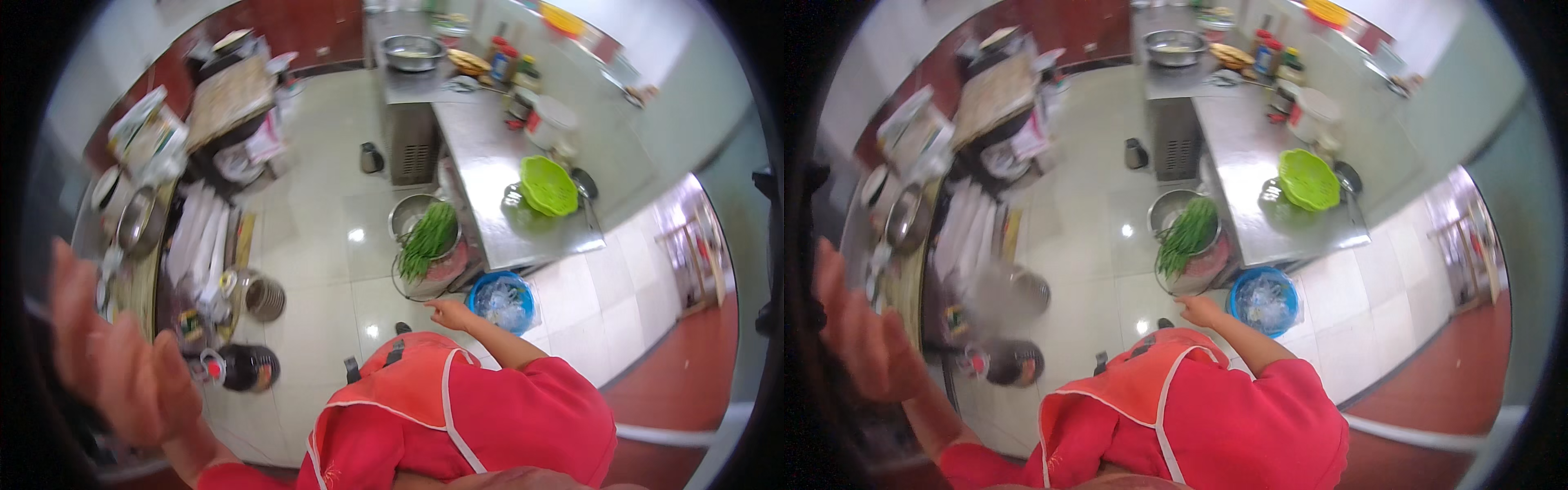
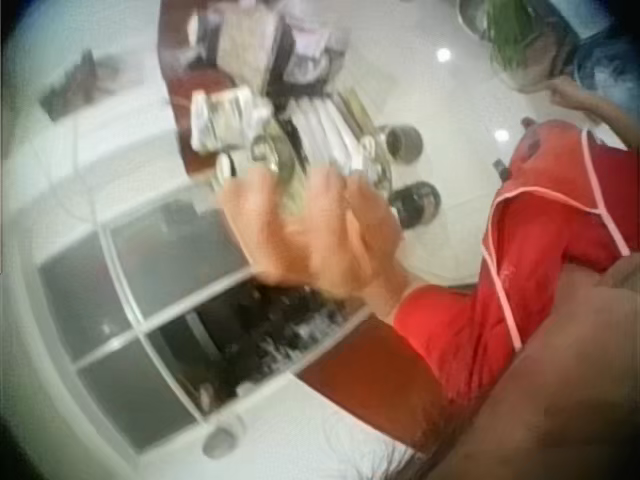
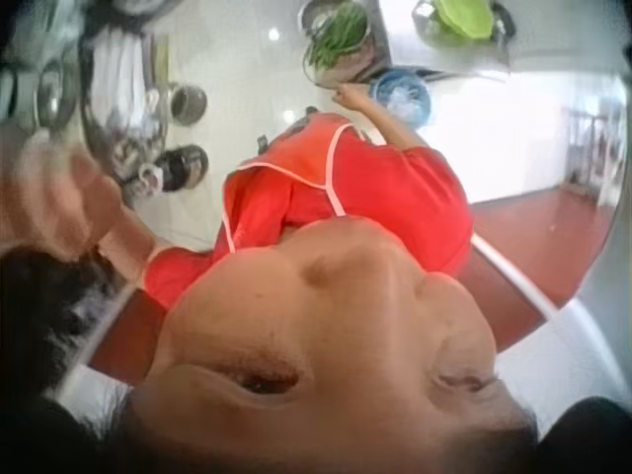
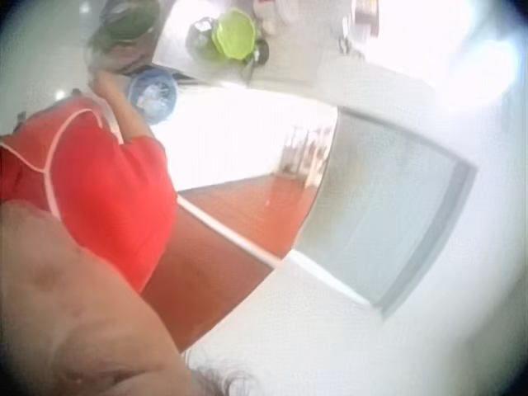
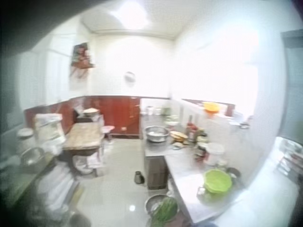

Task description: The person retrieves a metal bowl and places it on a stool, then moves to a table with a steamer containing blocks of tofu. They pick up tofu blocks, place them on a wooden cutting board, and use a cleaver to slice the tofu into smaller pieces.

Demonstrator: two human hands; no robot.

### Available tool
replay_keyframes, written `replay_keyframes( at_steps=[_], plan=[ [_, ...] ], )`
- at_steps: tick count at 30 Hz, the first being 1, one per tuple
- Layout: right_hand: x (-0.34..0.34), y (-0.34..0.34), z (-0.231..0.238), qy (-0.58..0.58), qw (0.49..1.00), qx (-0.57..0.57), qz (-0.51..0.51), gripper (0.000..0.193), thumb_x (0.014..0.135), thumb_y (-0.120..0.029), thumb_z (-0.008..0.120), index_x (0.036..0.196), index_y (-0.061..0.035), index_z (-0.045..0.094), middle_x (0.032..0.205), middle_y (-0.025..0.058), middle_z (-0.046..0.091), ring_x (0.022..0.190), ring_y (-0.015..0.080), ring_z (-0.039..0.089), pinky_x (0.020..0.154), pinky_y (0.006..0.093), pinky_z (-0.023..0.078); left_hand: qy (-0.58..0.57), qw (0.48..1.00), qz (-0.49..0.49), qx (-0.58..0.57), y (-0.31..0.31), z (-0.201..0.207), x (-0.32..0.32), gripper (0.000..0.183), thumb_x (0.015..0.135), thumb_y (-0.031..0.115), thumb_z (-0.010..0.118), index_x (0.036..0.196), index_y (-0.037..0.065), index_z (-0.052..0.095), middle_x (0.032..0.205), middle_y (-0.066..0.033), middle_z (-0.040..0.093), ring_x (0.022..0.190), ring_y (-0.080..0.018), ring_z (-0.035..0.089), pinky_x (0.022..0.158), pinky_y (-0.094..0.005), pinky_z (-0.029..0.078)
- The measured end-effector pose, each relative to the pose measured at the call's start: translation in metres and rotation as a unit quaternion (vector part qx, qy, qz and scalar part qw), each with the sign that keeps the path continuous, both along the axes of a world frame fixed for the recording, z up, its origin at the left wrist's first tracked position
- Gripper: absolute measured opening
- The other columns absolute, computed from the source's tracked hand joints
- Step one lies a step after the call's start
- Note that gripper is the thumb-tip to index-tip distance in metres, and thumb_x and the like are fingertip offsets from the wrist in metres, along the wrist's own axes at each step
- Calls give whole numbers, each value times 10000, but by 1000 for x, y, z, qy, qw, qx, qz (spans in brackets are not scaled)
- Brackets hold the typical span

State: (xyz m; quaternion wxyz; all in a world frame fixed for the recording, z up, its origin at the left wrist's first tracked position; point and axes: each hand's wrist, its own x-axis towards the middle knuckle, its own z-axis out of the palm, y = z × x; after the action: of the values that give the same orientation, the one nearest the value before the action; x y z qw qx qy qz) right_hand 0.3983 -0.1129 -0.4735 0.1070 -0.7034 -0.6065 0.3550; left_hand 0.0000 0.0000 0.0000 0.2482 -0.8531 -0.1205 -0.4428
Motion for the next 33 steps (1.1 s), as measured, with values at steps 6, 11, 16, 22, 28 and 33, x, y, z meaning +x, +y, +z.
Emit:
replay_keyframes(
  at_steps=[6, 11, 16, 22, 28, 33],
  plan=[
    [43, -82, -39, -26, 990, -76, -116, 465, 826, -247, 618, 1280, -153, 588, 1185, 174, 636, 1073, 354, 607, 933, 440, 476, -11, 971, 31, -237, 65, -112, 36, 211, 815, -43, 625, 1016, 2, 669, 1176, -170, 590, 1144, -349, 566, 1044, -481, 402],
    [72, -83, -39, -17, 966, -30, -258, 462, 816, -194, 647, 1263, -100, 579, 1162, 199, 618, 1079, 383, 583, 928, 444, 473, -5, 922, 97, -376, 78, -199, 37, 35, 811, 6, 668, 840, 3, 650, 1087, -122, 642, 1104, -324, 593, 1027, -455, 412],
    [110, -41, -25, -94, 928, 180, -312, 466, 790, -63, 653, 1246, -48, 552, 1210, 201, 549, 1124, 386, 529, 959, 441, 443, 16, 882, 140, -450, 77, -265, 24, 152, 799, 32, 684, 697, 1, 575, 971, -109, 674, 1047, -332, 621, 1017, -495, 412],
    [141, 15, -16, -213, 880, 240, -349, 491, 752, -50, 658, 1230, -42, 548, 1246, 199, 526, 1123, 412, 518, 965, 458, 437, 30, 804, 241, -543, 48, -349, -16, 224, 767, 30, 695, 630, 6, 519, 917, -115, 686, 933, -338, 638, 905, -444, 470],
    [148, 45, -36, -252, 896, 176, -321, 524, 736, -74, 690, 1242, -68, 554, 1301, 214, 503, 1172, 403, 503, 988, 469, 427, -1, 686, 325, -651, -29, -429, -64, 112, 793, 91, 689, 720, 32, 627, 900, -121, 689, 872, -300, 657, 777, -380, 514],
    [153, 63, -34, -275, 908, 157, -274, 504, 751, -113, 681, 1250, -108, 615, 1353, 256, 490, 1249, 416, 467, 1061, 481, 368, -60, 526, 404, -746, -106, -483, -90, 138, 862, 158, 596, 869, 68, 701, 888, -126, 696, 856, -292, 667, 760, -367, 517]
  ],
)
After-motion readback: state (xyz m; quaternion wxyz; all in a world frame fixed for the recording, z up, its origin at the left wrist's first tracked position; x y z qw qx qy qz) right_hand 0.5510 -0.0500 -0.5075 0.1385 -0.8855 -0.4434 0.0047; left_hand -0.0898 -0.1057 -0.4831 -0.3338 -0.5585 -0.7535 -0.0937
